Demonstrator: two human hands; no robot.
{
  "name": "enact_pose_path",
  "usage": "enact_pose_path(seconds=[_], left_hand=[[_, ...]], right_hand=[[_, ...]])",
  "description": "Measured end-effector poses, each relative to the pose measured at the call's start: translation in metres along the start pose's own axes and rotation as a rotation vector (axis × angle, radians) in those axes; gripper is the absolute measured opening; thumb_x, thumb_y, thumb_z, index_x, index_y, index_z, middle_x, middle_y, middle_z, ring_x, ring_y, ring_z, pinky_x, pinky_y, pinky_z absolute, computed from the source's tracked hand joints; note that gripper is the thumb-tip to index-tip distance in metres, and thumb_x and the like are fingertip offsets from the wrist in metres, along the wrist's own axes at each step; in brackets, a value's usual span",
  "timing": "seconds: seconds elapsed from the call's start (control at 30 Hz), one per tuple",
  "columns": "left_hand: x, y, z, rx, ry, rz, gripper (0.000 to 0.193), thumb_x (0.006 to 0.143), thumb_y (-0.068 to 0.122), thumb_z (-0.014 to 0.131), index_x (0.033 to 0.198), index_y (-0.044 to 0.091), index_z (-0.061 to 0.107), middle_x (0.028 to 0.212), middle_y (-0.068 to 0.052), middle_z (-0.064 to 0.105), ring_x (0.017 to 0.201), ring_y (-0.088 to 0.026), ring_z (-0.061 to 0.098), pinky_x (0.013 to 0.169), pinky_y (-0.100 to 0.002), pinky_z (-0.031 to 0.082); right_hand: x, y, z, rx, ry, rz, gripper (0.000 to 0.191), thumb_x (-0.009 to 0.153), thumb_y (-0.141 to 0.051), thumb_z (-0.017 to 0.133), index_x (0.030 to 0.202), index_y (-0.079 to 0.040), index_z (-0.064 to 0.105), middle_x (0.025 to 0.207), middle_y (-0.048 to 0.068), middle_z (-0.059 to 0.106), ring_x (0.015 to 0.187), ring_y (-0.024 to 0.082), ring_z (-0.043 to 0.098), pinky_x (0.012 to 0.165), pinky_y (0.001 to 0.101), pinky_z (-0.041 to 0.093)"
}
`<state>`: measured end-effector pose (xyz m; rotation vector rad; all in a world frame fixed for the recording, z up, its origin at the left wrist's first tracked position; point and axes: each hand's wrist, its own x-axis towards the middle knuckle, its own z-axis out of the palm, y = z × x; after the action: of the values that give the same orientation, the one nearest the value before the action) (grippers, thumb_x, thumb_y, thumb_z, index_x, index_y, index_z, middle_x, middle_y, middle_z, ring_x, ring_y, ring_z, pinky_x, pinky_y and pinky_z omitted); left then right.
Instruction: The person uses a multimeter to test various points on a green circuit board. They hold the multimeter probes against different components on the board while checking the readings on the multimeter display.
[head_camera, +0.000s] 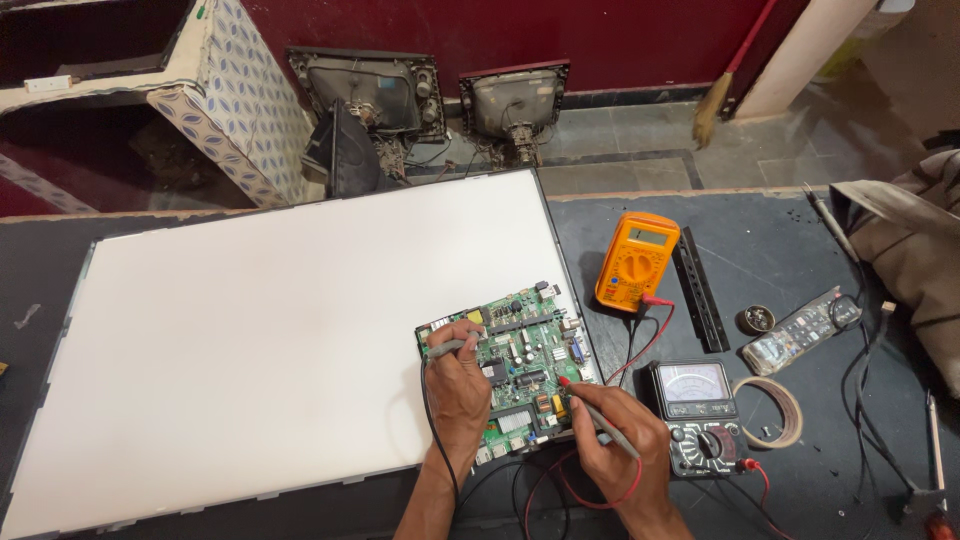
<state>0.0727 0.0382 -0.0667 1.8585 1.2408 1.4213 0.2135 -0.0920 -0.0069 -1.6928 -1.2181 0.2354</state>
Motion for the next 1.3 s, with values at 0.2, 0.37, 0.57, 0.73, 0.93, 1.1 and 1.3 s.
enact_pose_path(seconds=[0.2, 0.37, 0.57, 0.73, 0.93, 1.1, 1.3], left_hand=[[-0.0003, -0.0018, 0.0011, -0.027, -0.003, 0.007, 0.008, 0.107, 0.011, 0.049, 0.108, 0.004, 0.048, 0.102, -0.013, 0.071, 0.091, -0.031, 0.072, 0.079, -0.042, 0.057], [-0.0007, -0.0018, 0.0014, -0.025, -0.002, -0.002, 0.008, 0.107, 0.011, 0.049, 0.108, 0.003, 0.050, 0.102, -0.013, 0.072, 0.091, -0.031, 0.072, 0.078, -0.041, 0.057], [-0.0020, -0.0007, -0.0007, -0.008, -0.012, -0.027, 0.007, 0.106, 0.010, 0.049, 0.108, 0.004, 0.052, 0.101, -0.013, 0.071, 0.089, -0.031, 0.072, 0.077, -0.042, 0.057], [-0.0009, -0.0006, 0.0000, -0.012, 0.006, 0.000, 0.007, 0.105, 0.009, 0.050, 0.108, 0.003, 0.051, 0.102, -0.013, 0.071, 0.092, -0.032, 0.071, 0.079, -0.042, 0.056], [-0.0007, -0.0020, -0.0002, -0.004, 0.001, -0.024, 0.009, 0.104, 0.010, 0.050, 0.106, 0.003, 0.054, 0.101, -0.013, 0.071, 0.091, -0.031, 0.072, 0.078, -0.041, 0.057], [-0.0009, -0.0039, 0.0005, 0.015, -0.002, -0.022, 0.010, 0.105, 0.012, 0.049, 0.106, 0.003, 0.055, 0.101, -0.012, 0.071, 0.090, -0.030, 0.072, 0.079, -0.041, 0.057], [-0.0015, -0.0036, 0.0002, 0.010, -0.012, -0.026, 0.011, 0.107, 0.014, 0.047, 0.108, 0.003, 0.050, 0.102, -0.011, 0.071, 0.093, -0.029, 0.072, 0.081, -0.041, 0.057]], right_hand=[[-0.0001, -0.0013, -0.0001, -0.007, 0.002, -0.010, 0.017, 0.082, -0.003, 0.072, 0.098, -0.001, 0.077, 0.087, 0.012, 0.078, 0.075, 0.021, 0.079, 0.061, 0.0306, 0.061], [-0.0005, -0.0013, 0.0005, -0.013, 0.015, -0.035, 0.017, 0.082, -0.002, 0.072, 0.098, -0.001, 0.076, 0.088, 0.013, 0.078, 0.077, 0.022, 0.079, 0.063, 0.0309, 0.061], [-0.0008, -0.0008, 0.0015, 0.009, 0.027, -0.062, 0.016, 0.081, -0.002, 0.073, 0.097, -0.001, 0.076, 0.090, 0.012, 0.078, 0.079, 0.023, 0.079, 0.064, 0.0308, 0.061], [-0.0005, 0.0002, 0.0013, 0.008, 0.025, -0.074, 0.019, 0.081, -0.001, 0.071, 0.099, -0.002, 0.076, 0.090, 0.012, 0.078, 0.079, 0.023, 0.079, 0.065, 0.0308, 0.061], [-0.0012, 0.0031, 0.0061, -0.027, 0.062, -0.057, 0.017, 0.079, -0.003, 0.073, 0.096, -0.003, 0.077, 0.090, 0.010, 0.079, 0.080, 0.023, 0.080, 0.067, 0.0311, 0.061], [-0.0022, 0.0056, 0.0078, -0.047, 0.040, -0.016, 0.019, 0.078, -0.003, 0.073, 0.096, -0.004, 0.078, 0.090, 0.010, 0.079, 0.080, 0.023, 0.080, 0.067, 0.0310, 0.062], [-0.0025, 0.0061, 0.0072, -0.060, 0.034, -0.006, 0.019, 0.078, -0.004, 0.073, 0.096, -0.004, 0.078, 0.090, 0.010, 0.080, 0.080, 0.023, 0.080, 0.066, 0.0315, 0.061]])
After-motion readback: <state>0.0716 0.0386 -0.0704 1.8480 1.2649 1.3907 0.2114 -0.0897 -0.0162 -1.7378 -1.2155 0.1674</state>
